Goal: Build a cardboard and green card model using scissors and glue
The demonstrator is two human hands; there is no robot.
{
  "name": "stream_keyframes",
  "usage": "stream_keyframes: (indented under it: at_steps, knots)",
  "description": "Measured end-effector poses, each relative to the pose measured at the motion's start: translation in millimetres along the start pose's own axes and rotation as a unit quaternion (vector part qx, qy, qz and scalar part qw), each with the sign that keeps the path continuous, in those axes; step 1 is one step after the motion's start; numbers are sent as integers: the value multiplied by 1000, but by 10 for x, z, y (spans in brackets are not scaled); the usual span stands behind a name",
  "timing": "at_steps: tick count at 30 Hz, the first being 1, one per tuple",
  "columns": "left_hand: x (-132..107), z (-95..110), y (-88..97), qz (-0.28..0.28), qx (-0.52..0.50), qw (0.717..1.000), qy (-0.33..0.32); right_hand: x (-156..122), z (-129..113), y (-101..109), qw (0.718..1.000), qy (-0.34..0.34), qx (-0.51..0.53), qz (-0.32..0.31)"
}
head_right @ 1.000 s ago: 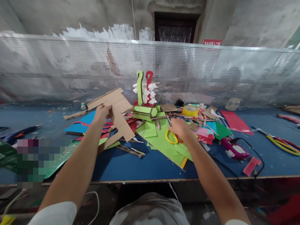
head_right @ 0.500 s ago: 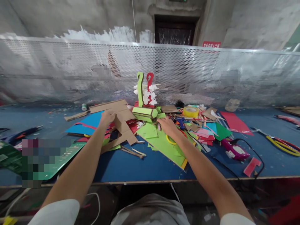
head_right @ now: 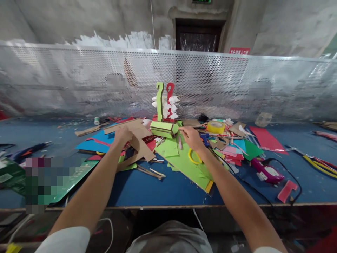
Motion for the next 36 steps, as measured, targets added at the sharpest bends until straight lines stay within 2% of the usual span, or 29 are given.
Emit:
stream_keyframes:
  at_steps: [2, 4, 5, 7, 8, 10, 12, 14, 16, 19, 21, 25, 28, 30, 36]
  knots:
    - [-59, 206, -13, 18, 40, 998, -39, -6, -19, 226, 984, -46, 147, 90]
    - [-210, 596, -160, 4, 126, 978, -165, -30, -26, 326, 951, -82, 266, 133]
    - [-314, 753, -284, -25, 127, 970, -205, -43, -25, 339, 936, -96, 307, 143]
    - [-546, 954, -589, -121, 67, 965, -221, -67, -7, 303, 913, -124, 360, 147]
    - [-685, 1013, -775, -189, 32, 958, -216, -79, 11, 270, 904, -136, 377, 149]
    - [-985, 1073, -1126, -316, -21, 927, -202, -103, 58, 197, 889, -155, 402, 155]
    - [-1213, 1062, -1366, -386, -30, 900, -200, -126, 115, 144, 875, -168, 420, 171]
    - [-1355, 998, -1529, -436, -4, 875, -210, -148, 177, 103, 865, -182, 430, 186]
    - [-1369, 935, -1585, -441, 9, 871, -216, -166, 241, 61, 858, -202, 432, 189]
    - [-1278, 913, -1545, -395, 24, 888, -235, -181, 319, 11, 853, -221, 432, 192]
    - [-1256, 933, -1523, -378, 47, 888, -256, -180, 337, -11, 851, -216, 439, 194]
    - [-1304, 952, -1554, -398, 44, 878, -261, -163, 270, -76, 854, -185, 459, 158]
    - [-1314, 912, -1586, -397, 39, 884, -243, -166, 226, -115, 863, -186, 452, 127]
    - [-1308, 892, -1595, -385, 46, 889, -245, -172, 231, -115, 862, -195, 450, 130]
    - [-1305, 957, -1522, -295, 103, 885, -345, -189, 316, -151, 839, -221, 475, 149]
Point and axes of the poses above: each hand's wrist, its own x-axis towards the middle knuckle, its own y-axis out of the back of the hand, z = x × y, the point moved 8 cm from there along x, towards the middle knuckle, and after that the axes turned 3 degrees about x, right-handed, at the moved point
